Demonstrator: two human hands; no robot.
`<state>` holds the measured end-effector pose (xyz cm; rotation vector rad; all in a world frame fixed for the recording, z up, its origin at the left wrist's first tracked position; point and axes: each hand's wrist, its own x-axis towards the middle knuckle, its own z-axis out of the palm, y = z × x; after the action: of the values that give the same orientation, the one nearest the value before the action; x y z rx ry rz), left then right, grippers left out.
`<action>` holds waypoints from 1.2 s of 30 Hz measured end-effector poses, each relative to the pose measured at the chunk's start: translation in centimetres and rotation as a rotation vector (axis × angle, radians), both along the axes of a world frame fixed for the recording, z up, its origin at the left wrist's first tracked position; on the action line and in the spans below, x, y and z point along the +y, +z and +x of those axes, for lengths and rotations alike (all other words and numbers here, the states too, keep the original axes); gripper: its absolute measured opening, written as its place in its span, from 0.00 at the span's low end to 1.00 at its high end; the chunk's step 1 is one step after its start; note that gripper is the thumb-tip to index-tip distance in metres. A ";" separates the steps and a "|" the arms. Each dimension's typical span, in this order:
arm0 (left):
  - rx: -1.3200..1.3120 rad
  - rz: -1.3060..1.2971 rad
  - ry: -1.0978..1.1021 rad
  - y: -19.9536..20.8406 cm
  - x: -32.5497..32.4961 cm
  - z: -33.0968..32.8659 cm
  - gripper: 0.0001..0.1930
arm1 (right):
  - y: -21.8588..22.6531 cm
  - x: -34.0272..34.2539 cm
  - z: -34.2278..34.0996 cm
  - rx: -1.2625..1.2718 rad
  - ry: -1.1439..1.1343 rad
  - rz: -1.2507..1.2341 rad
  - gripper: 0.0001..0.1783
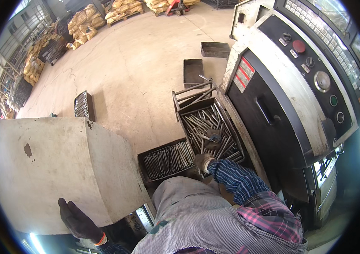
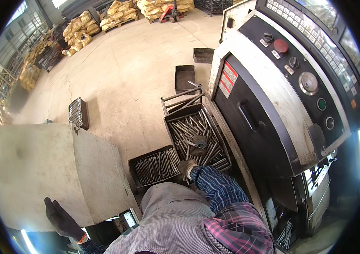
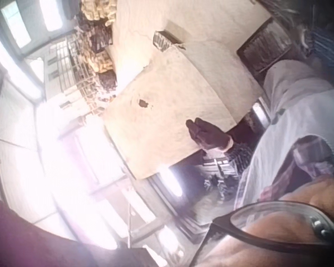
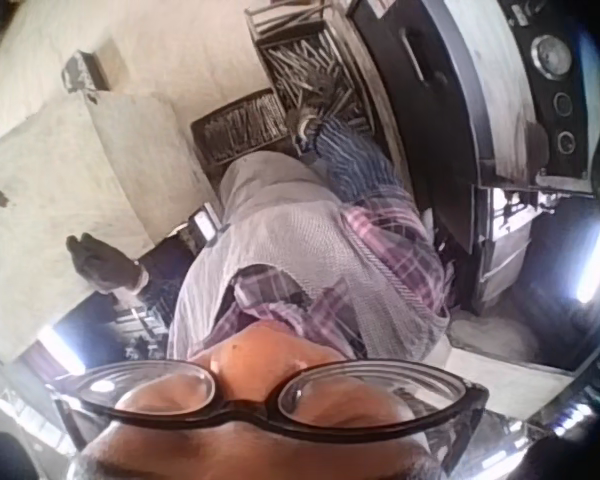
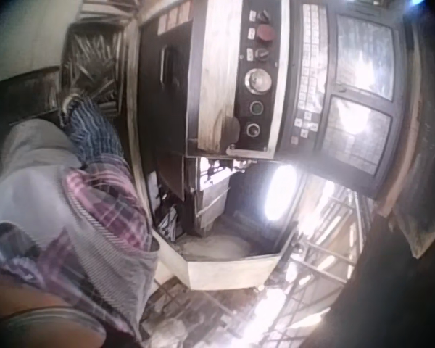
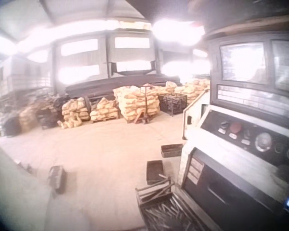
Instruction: The person operates a metal turning machine, repeatedly loading metal rods into the chuck, closing the door, and removing finished rods. The person uses a long metal tool to assist with loading and unloading the rods.
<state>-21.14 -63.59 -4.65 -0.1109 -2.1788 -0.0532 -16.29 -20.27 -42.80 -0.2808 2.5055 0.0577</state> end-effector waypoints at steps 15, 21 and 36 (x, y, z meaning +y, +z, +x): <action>-0.147 0.436 -0.411 -0.4 2.2 4.1 0.20 | 17.0 0.5 10.8 0.755 -0.880 -1.332 0.10; -0.216 0.420 -0.748 -0.9 5.7 4.8 0.21 | 27.0 -0.3 18.6 0.897 -1.064 -1.789 0.08; -1.167 0.194 -1.226 -11.8 22.3 11.6 0.54 | 32.9 -1.4 28.7 1.113 -0.962 -1.813 0.11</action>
<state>-9.56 -41.33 -16.49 -1.6090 -2.7899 -1.2741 12.40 -21.65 -9.86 0.4532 2.3374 -3.0685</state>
